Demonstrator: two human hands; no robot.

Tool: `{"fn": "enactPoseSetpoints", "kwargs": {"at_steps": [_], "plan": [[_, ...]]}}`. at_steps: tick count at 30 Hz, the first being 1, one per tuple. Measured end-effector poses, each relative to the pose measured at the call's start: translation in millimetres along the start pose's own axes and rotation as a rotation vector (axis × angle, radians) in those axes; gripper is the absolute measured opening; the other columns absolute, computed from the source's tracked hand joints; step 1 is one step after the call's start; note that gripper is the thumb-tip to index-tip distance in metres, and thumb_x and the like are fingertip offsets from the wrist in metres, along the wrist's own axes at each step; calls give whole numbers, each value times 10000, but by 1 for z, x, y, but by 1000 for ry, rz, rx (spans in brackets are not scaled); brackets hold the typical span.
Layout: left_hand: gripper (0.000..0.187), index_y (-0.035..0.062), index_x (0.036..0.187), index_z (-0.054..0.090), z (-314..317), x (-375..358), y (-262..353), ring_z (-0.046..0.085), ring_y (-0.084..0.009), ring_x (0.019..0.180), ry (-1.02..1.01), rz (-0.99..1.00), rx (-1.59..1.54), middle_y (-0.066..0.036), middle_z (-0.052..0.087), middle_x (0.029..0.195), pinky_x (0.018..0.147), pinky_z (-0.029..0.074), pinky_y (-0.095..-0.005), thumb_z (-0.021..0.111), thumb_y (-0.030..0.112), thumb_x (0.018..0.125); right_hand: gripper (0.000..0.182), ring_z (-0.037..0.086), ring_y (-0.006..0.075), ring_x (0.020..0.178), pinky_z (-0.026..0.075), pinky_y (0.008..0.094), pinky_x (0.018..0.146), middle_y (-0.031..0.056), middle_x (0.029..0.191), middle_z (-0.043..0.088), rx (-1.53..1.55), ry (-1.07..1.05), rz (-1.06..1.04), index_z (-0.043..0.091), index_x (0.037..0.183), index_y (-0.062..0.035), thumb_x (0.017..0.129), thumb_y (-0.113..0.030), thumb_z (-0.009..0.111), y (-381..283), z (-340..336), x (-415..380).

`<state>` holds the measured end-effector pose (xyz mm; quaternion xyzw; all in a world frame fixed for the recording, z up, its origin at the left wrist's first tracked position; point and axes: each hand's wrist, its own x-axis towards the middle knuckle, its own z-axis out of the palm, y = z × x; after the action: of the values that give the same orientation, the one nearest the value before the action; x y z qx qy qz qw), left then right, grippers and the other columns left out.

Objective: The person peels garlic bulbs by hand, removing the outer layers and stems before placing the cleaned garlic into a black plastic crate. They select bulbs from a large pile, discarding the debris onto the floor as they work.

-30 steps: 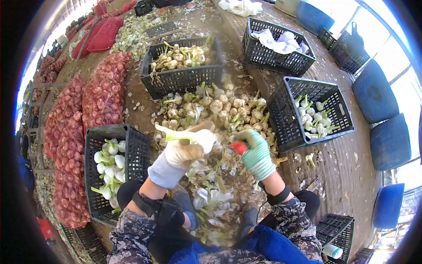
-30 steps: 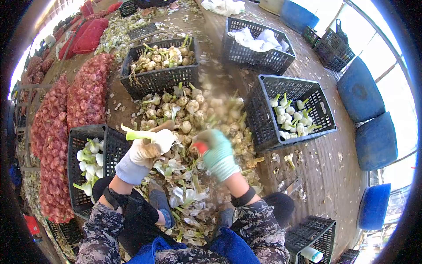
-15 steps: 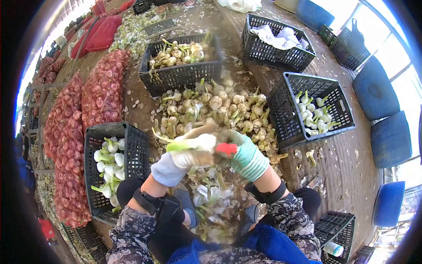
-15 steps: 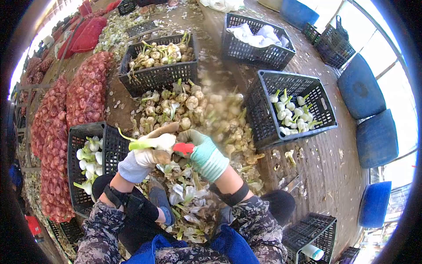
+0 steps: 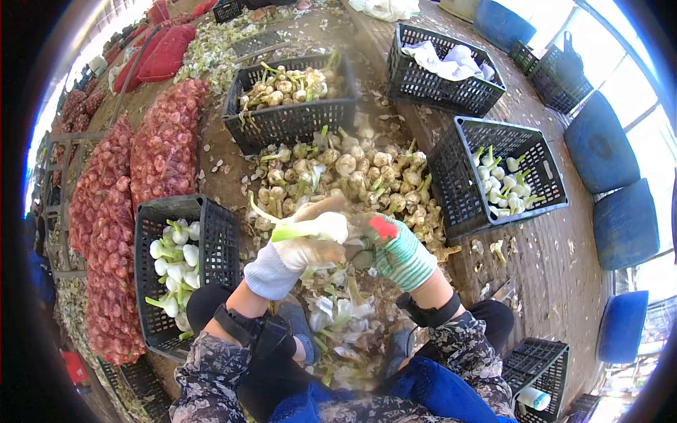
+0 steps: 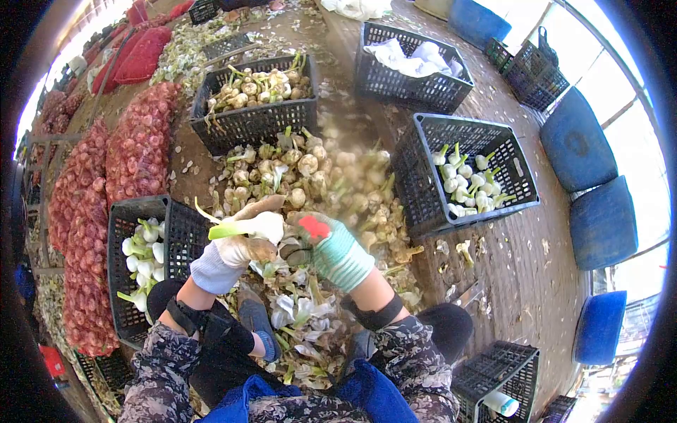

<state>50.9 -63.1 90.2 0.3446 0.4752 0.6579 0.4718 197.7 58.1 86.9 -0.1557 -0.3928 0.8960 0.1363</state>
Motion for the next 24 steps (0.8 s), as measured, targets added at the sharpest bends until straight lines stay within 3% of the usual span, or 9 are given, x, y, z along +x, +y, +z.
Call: {"fn": "enactPoseSetpoints", "kwargs": {"at_steps": [3, 4, 8, 9, 11, 14, 18, 22, 24], "plan": [[865, -30, 1282, 325, 0, 2, -2, 545, -104, 852, 21, 15, 46, -43, 568, 983, 734, 480, -242, 806, 114, 578, 305, 574, 135, 798, 497, 259, 653, 85, 936, 582, -224, 85, -38, 517, 1014, 14, 784, -165, 609, -19, 27, -14], [861, -28, 1283, 324, 0, 2, -1, 548, -111, 854, -13, -34, -50, -49, 565, 998, 734, 481, -247, 802, 115, 582, 258, 559, 114, 724, 470, 231, 611, 68, 861, 597, -810, 184, -61, 536, 977, 15, 780, -136, 609, -21, 29, -12], [842, -19, 1292, 316, -2, 2, 4, 561, -145, 867, -127, -99, -314, -73, 559, 1041, 735, 483, -270, 783, 123, 606, 225, 528, 104, 651, 433, 187, 572, 56, 797, 600, -488, 299, -92, 558, 968, 8, 765, -69, 614, 0, 2, 8], [835, -16, 1295, 314, -1, 1, 4, 565, -156, 872, -155, -85, -349, -80, 558, 1049, 736, 483, -276, 777, 126, 614, 142, 625, 222, 674, 524, 288, 538, 136, 812, 603, -333, 453, -86, 531, 948, 23, 819, -35, 521, -3, -3, 14], [841, -8, 1306, 303, -7, 5, 2, 557, -184, 932, -166, -67, -363, -101, 530, 1122, 732, 475, -273, 761, 114, 611, 219, 621, 235, 679, 528, 306, 564, 130, 824, 602, -190, 464, 17, 533, 993, 18, 839, -137, 539, -1, -21, 14], [766, -19, 1286, 335, -11, 1, 5, 535, -177, 986, -166, -104, -368, -114, 488, 1191, 764, 458, -269, 721, 131, 641, 271, 589, 221, 743, 541, 410, 661, 99, 943, 575, -305, 164, 86, 528, 1064, 0, 817, -109, 548, 2, -37, 7], [486, -34, 1145, 468, 9, -1, 10, 556, -181, 919, -13, -18, -205, -109, 543, 1083, 805, 464, -313, 562, 284, 790, 289, 576, 167, 774, 511, 312, 694, 68, 934, 576, -143, 63, 12, 520, 1070, -3, 812, -129, 560, 9, -13, 6], [281, -33, 955, 568, 14, -1, 17, 597, -239, 807, 354, -162, -596, -122, 602, 870, 742, 500, -350, 439, 185, 832, 275, 551, 139, 857, 481, 263, 731, 63, 924, 583, -474, -31, -57, 520, 1062, 2, 788, -35, 523, 13, 5, 5], [223, -11, 936, 561, 11, 0, 15, 598, -241, 772, 415, -56, -463, -126, 598, 855, 653, 520, -334, 459, 122, 787, 271, 540, 108, 846, 446, 204, 727, 56, 921, 581, -257, 120, 8, 520, 1055, 0, 785, -24, 511, 18, 4, 5]]}}
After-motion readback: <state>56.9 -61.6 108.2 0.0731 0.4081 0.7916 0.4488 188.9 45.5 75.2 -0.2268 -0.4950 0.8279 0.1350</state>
